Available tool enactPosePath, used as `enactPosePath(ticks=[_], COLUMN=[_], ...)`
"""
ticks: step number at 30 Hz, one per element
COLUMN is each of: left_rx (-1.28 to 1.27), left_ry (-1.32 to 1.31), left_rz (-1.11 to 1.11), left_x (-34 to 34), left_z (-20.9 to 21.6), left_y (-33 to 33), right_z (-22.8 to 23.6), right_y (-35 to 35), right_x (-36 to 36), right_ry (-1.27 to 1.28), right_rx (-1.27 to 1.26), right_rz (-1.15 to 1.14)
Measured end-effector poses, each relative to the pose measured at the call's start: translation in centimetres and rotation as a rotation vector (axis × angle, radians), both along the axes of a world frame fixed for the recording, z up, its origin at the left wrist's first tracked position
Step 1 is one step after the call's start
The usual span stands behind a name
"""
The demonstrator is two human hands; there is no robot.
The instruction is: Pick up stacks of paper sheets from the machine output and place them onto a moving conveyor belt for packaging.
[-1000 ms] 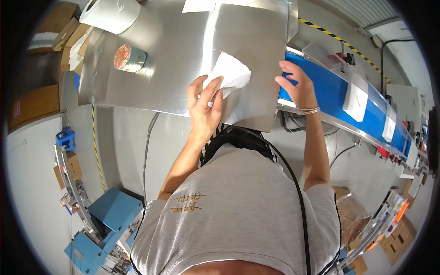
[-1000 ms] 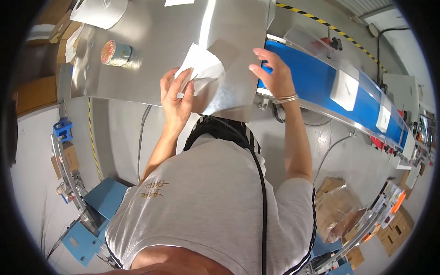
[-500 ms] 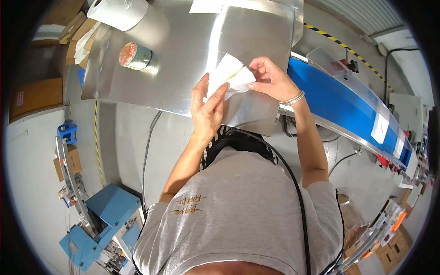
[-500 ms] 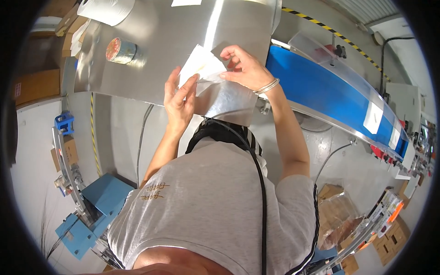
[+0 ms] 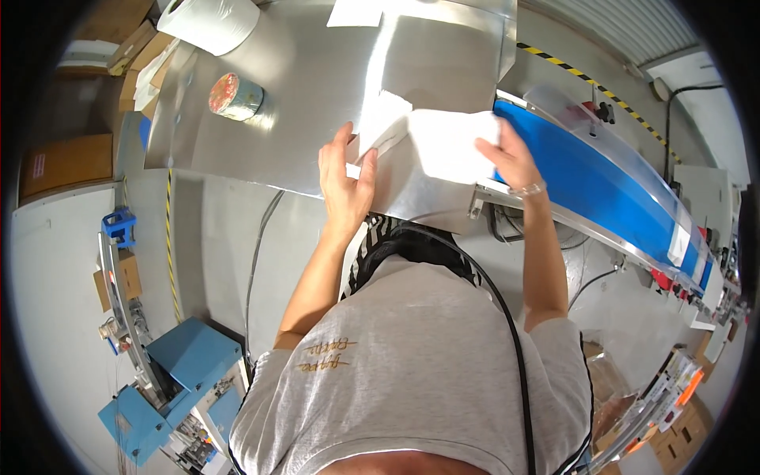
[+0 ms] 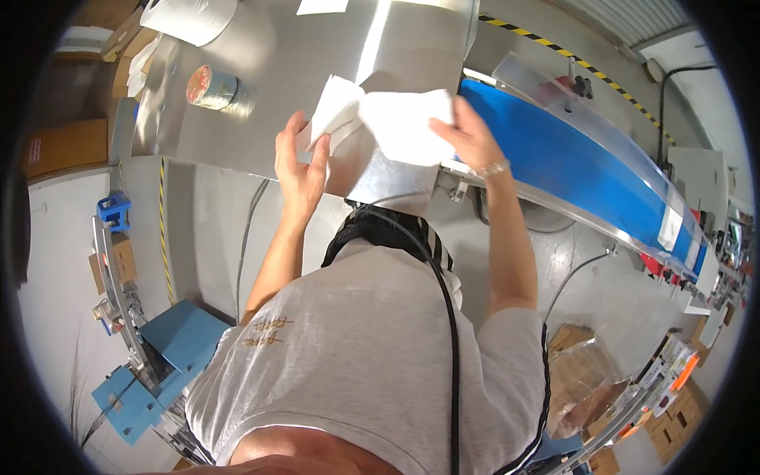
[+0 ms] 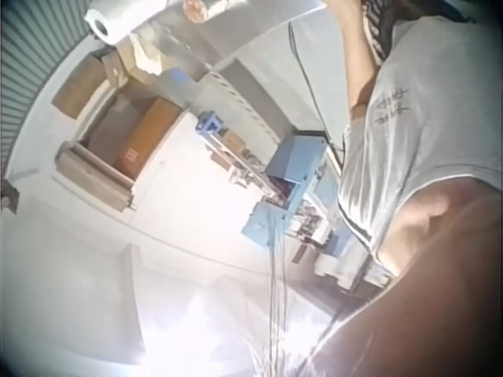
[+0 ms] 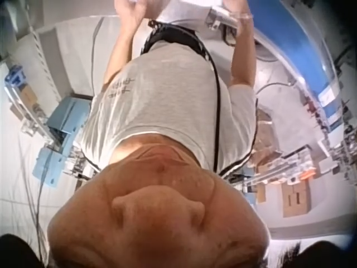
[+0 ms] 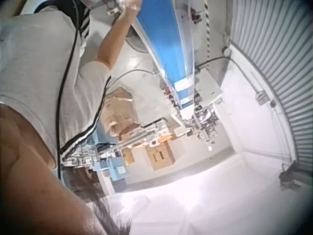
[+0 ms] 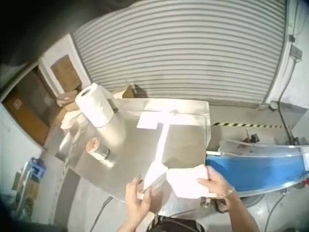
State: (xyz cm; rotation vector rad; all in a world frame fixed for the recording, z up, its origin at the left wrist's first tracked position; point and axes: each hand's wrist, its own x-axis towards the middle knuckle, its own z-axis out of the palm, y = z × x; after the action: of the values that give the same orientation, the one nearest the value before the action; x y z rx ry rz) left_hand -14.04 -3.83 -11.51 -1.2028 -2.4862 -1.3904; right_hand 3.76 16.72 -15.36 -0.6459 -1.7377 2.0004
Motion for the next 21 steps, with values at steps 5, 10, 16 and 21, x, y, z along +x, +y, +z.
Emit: enactPosePath(ticks=[5, 10, 16, 21], left_rx=[-0.021, 0.003, 0.009, -0.015], left_ry=[-0.072, -0.098, -0.045, -0.134], left_rz=[0.014, -0.061, -0.268, -0.527], left_x=[0.0, -0.3, 1.1, 2.6], left_z=[0.6, 1.3, 2.3, 3.5], left_y=[0.1, 0.5, 1.3, 2.9], right_z=[-2.0, -2.1, 2.3, 3.4], right_y=[5.0, 8.0, 0.9, -0.5], right_x=[10.4, 17.6, 5.6, 1.7], right_ry=[-0.526, -1.189, -0.246, -0.189], right_rx=[0.295, 1.275, 0.829, 0.681], right_rz=[-0.663, -0.873, -0.069, 0.261])
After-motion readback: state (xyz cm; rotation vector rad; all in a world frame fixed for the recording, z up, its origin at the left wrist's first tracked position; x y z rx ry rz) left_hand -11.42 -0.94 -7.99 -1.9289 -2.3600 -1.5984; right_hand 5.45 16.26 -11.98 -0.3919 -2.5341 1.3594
